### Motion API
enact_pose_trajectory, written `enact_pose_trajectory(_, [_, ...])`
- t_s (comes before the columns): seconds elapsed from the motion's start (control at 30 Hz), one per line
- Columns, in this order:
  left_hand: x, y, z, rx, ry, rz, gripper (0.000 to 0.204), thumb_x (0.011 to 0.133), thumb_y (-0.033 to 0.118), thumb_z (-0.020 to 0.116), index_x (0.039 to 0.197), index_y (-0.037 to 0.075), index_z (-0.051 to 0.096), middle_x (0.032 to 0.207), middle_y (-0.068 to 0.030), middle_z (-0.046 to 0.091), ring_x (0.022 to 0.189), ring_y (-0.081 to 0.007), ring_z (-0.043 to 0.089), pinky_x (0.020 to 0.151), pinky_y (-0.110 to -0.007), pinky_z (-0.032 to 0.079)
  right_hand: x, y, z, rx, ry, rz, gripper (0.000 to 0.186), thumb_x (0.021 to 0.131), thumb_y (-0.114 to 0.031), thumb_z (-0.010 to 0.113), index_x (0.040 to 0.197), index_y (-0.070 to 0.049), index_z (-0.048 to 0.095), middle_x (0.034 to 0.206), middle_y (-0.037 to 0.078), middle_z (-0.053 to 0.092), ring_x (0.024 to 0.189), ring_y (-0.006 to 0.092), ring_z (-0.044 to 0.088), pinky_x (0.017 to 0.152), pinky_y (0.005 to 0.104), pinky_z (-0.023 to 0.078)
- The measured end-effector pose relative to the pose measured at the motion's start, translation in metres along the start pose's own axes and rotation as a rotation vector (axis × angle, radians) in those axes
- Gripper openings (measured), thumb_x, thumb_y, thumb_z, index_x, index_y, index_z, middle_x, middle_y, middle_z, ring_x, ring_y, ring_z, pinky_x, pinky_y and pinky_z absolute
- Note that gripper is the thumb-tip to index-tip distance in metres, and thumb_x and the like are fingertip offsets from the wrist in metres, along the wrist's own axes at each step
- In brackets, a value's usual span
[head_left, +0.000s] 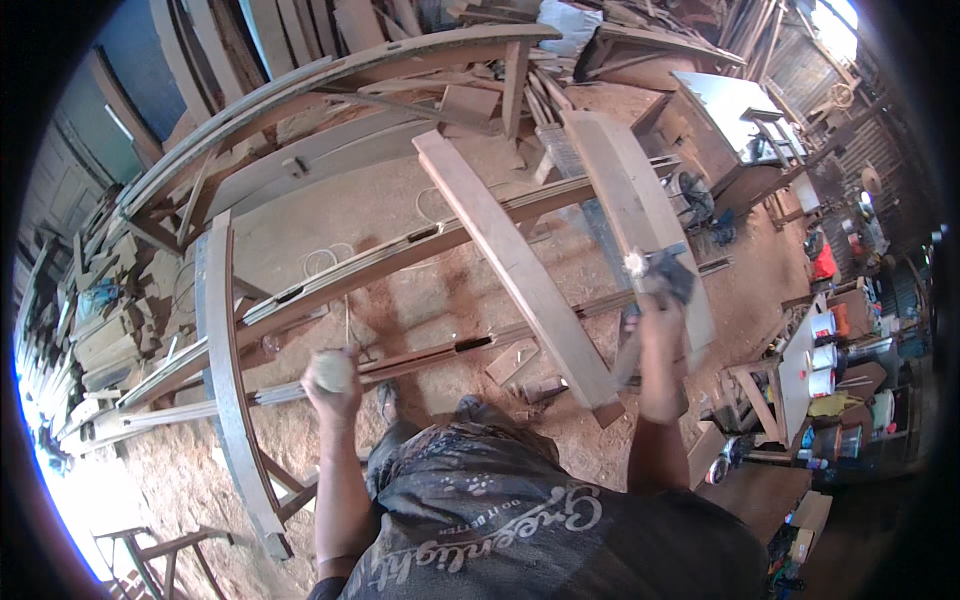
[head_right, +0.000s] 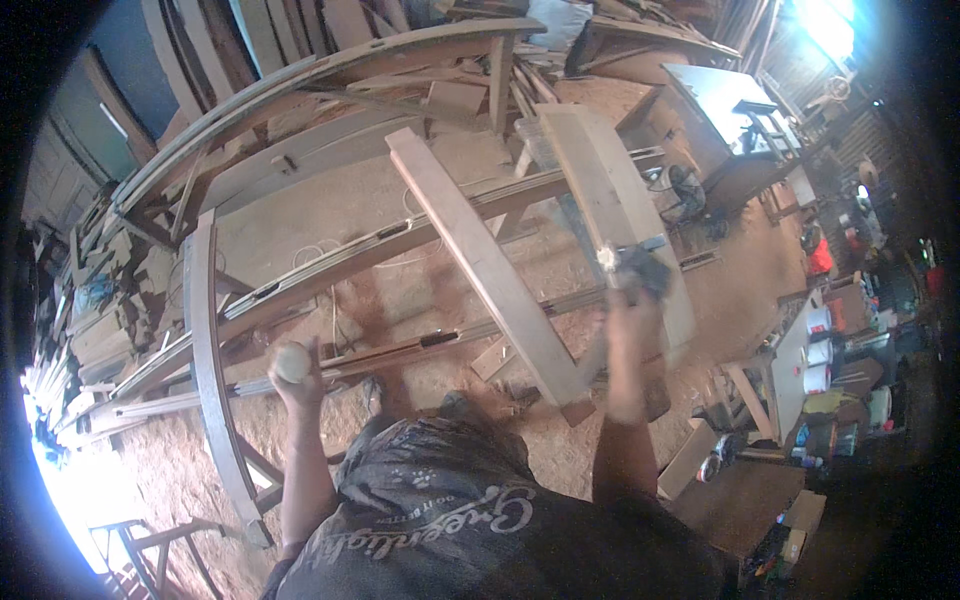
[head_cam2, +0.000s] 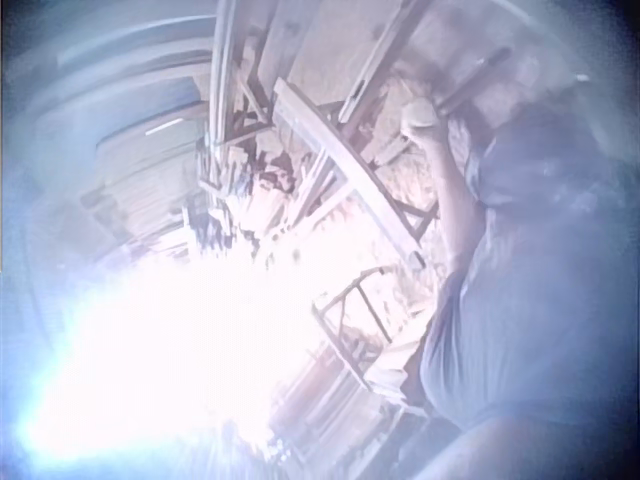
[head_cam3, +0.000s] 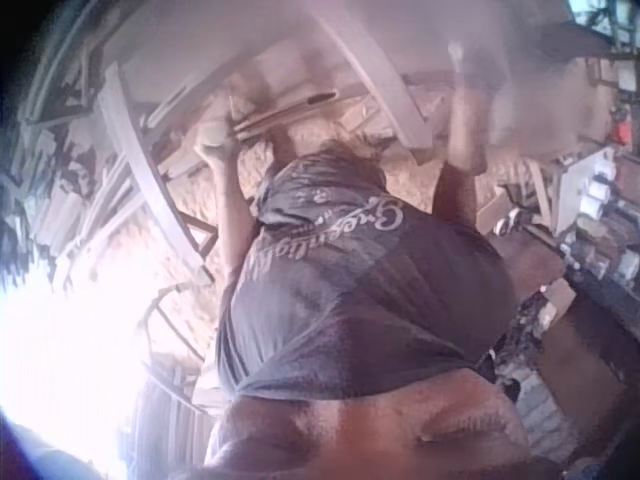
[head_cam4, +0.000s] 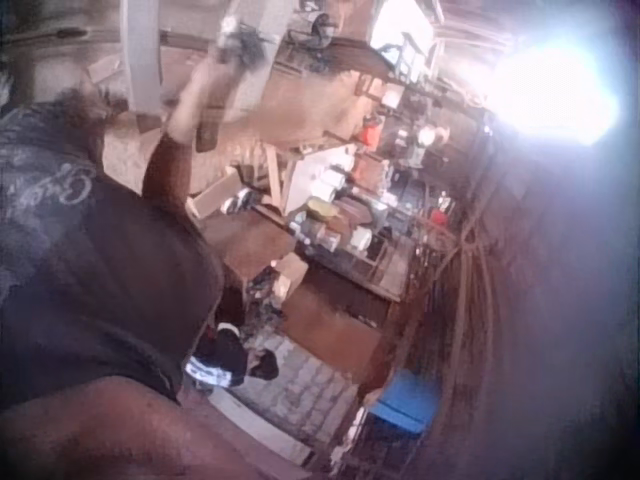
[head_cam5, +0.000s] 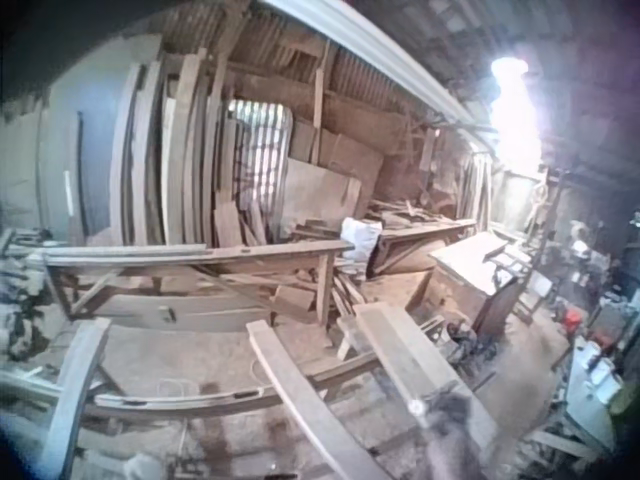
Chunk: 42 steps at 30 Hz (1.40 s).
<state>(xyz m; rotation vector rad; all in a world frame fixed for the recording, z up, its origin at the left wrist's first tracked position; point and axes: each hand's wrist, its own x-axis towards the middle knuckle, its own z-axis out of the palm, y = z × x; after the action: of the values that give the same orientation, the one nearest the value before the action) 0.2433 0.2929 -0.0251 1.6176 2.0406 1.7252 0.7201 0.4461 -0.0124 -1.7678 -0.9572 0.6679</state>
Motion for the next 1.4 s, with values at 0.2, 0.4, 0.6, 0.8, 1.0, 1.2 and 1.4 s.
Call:
enact_pose_trajectory(0.2, [0.039, -0.010, -0.068, -0.468, 0.234, -0.363, 0.014, 0.095, 0.003, 0.069, 0.104, 0.007, 0.059, 0.080, 0.0011, 0.058, 0.063, -0.0063, 0.051, 0.053, -0.023, 0.041, 0.107, 0.093, -0.078, -0.780, 0.015, -0.050, 0.047, 0.090, -0.039, 0.068, 0.116, 0.000, 0.070, 0.107, 0.023, 0.073, 0.099, 0.0382, 0.070, 0.084, 0.0462, 0.051])
enact_pose_trajectory(0.4, [0.057, 0.005, -0.090, -0.603, 0.253, -0.335, 0.018, 0.085, -0.005, 0.075, 0.093, 0.004, 0.061, 0.083, -0.0029, 0.063, 0.070, -0.0129, 0.064, 0.060, -0.027, 0.053, 0.037, -0.015, -0.015, -1.163, -0.019, -0.411, 0.061, 0.091, -0.050, 0.067, 0.128, -0.002, 0.065, 0.125, 0.024, 0.067, 0.114, 0.0407, 0.064, 0.097, 0.0494, 0.049])
enact_pose_trajectory(0.6, [0.062, 0.046, -0.067, -0.340, -0.316, -0.112, 0.054, 0.074, 0.029, 0.090, 0.112, 0.005, 0.061, 0.127, -0.0115, 0.056, 0.120, -0.0225, 0.054, 0.098, -0.043, 0.046, -0.235, -0.167, 0.166, -0.090, -1.206, -0.898, 0.085, 0.079, -0.027, 0.087, 0.149, -0.008, 0.043, 0.139, 0.016, 0.059, 0.130, 0.0280, 0.055, 0.109, 0.0426, 0.044])
enact_pose_trajectory(0.8, [0.065, -0.031, -0.143, -0.205, -0.178, -0.087, 0.078, 0.076, 0.048, 0.086, 0.131, 0.003, 0.054, 0.141, -0.0193, 0.049, 0.136, -0.0368, 0.043, 0.114, -0.050, 0.035, -0.288, -0.192, 0.257, 0.275, -1.579, -0.253, 0.036, 0.089, -0.020, 0.076, 0.117, -0.006, 0.058, 0.097, 0.006, 0.065, 0.086, 0.0186, 0.065, 0.076, 0.0335, 0.052])
enact_pose_trajectory(1.0, [-0.021, -0.130, -0.147, 0.102, -0.195, -0.422, 0.025, 0.095, 0.021, 0.067, 0.110, 0.001, 0.063, 0.110, -0.0197, 0.064, 0.109, -0.0390, 0.062, 0.095, -0.048, 0.050, -0.335, -0.188, 0.331, 0.827, -1.668, -0.016, 0.030, 0.090, -0.028, 0.077, 0.092, -0.011, 0.052, 0.078, 0.001, 0.051, 0.060, 0.0111, 0.047, 0.055, 0.0269, 0.039])
enact_pose_trajectory(1.2, [-0.046, -0.151, -0.119, 0.312, -0.106, -0.253, 0.017, 0.097, 0.019, 0.060, 0.103, 0.004, 0.067, 0.122, -0.0181, 0.060, 0.123, -0.0427, 0.052, 0.101, -0.048, 0.045, -0.354, -0.148, 0.373, 0.715, -1.910, 0.058, 0.018, 0.094, -0.014, 0.071, 0.093, -0.008, 0.053, 0.080, 0.000, 0.052, 0.069, 0.0097, 0.050, 0.061, 0.0241, 0.042])
enact_pose_trajectory(1.4, [-0.046, -0.146, -0.124, 0.486, -0.099, -0.145, 0.018, 0.095, 0.020, 0.060, 0.103, 0.006, 0.067, 0.116, -0.0156, 0.062, 0.117, -0.0364, 0.052, 0.105, -0.048, 0.040, -0.348, -0.110, 0.368, 0.772, -2.218, -0.638, 0.019, 0.082, -0.003, 0.071, 0.077, -0.008, 0.054, 0.069, 0.002, 0.053, 0.060, 0.0146, 0.052, 0.058, 0.0279, 0.043])
